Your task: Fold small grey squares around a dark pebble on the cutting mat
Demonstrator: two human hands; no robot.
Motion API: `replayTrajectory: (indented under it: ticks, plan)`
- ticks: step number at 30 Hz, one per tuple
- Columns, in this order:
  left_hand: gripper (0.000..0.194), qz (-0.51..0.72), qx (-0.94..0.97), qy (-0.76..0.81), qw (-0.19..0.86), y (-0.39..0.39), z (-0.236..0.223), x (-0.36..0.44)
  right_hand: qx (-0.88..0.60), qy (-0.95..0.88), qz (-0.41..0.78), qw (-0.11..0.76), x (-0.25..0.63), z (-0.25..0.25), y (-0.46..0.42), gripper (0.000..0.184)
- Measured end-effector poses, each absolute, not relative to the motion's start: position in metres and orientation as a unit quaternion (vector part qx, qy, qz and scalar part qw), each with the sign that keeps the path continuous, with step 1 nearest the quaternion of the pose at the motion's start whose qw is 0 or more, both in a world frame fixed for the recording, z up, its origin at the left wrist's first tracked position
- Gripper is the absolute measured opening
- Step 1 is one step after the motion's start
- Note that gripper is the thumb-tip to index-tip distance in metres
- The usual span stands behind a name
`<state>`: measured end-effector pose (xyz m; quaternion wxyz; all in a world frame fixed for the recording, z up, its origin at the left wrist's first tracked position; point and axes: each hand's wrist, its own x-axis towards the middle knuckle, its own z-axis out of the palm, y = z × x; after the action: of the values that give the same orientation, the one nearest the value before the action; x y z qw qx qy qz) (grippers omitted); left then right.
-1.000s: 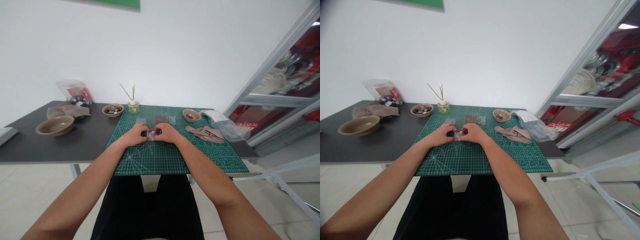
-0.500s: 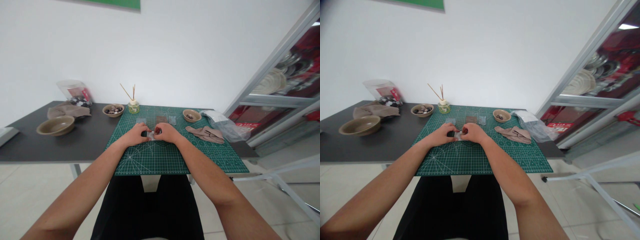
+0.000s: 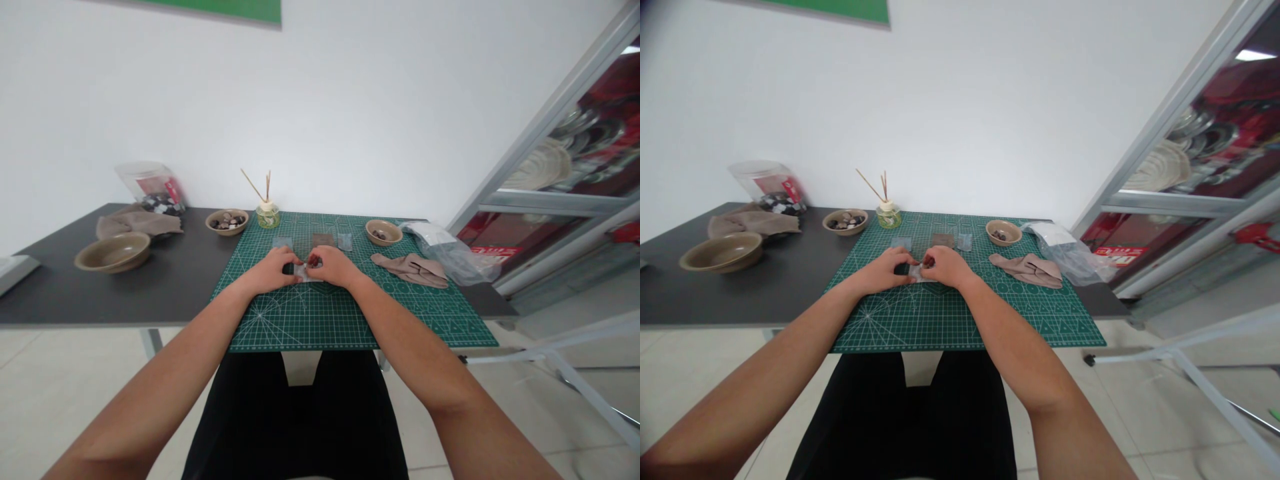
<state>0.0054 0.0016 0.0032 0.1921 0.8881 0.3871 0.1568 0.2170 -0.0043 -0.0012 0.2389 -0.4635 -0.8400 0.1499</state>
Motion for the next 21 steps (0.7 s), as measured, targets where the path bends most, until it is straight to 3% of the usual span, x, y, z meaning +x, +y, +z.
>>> replayTrajectory:
  ticks: [9, 21]
  plan:
    - [0.034, 0.173, 0.886, 0.382, 0.196, 0.0024, 0.0005, 0.0048, -0.411, -0.858, 0.201, 0.234, 0.2169, 0.002, -0.0111, 0.009]
    - [0.036, 0.169, 0.889, 0.382, 0.187, 0.0036, -0.0017, 0.0036, -0.479, -0.838, 0.128, 0.226, 0.2171, -0.0035, -0.0037, 0.013]
